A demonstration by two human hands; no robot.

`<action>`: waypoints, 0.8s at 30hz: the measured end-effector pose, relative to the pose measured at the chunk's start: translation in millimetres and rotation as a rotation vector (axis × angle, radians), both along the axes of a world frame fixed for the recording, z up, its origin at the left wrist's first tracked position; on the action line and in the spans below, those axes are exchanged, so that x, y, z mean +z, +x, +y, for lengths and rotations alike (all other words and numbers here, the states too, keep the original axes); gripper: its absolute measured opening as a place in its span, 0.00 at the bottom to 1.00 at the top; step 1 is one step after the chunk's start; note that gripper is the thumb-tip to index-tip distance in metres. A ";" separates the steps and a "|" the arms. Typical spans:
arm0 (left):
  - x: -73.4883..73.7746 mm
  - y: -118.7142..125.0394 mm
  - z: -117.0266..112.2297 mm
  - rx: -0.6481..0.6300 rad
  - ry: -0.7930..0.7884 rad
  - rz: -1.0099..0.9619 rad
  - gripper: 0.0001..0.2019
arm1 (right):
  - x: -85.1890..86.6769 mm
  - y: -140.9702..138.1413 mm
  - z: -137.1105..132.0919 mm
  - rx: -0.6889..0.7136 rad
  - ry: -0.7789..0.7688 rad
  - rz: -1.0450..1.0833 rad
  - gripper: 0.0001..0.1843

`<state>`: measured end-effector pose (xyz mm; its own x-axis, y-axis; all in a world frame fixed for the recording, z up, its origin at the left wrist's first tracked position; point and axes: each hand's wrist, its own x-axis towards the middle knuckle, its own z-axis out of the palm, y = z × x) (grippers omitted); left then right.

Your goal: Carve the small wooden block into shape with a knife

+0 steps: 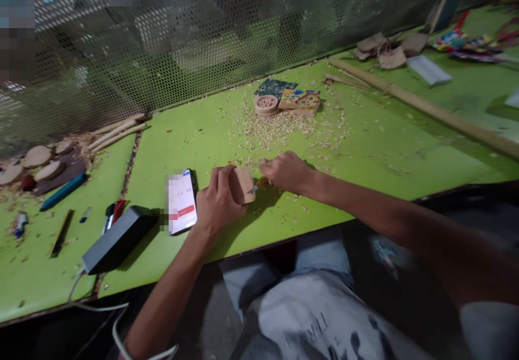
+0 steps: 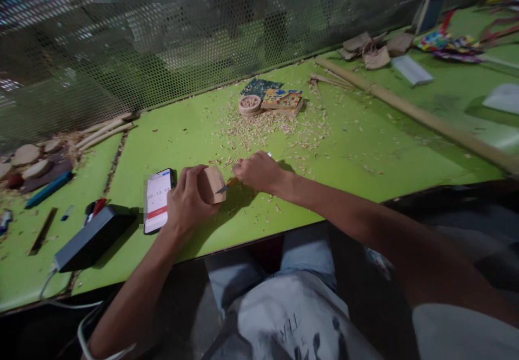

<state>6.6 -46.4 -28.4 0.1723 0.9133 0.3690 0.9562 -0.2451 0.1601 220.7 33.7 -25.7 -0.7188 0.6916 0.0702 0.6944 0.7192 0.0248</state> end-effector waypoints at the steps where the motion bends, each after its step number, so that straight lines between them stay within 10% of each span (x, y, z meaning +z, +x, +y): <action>1: 0.0 -0.1 0.5 -0.001 -0.006 -0.005 0.38 | -0.5 -0.8 -0.8 -0.004 0.003 0.003 0.22; 13: 4.7 -4.6 -4.5 -0.132 -0.051 -0.011 0.42 | -4.5 38.9 66.8 -0.338 0.031 0.165 0.18; 24: 1.8 -9.2 5.0 -0.051 -0.080 -0.046 0.40 | -7.5 -2.1 2.2 0.118 -0.048 0.135 0.12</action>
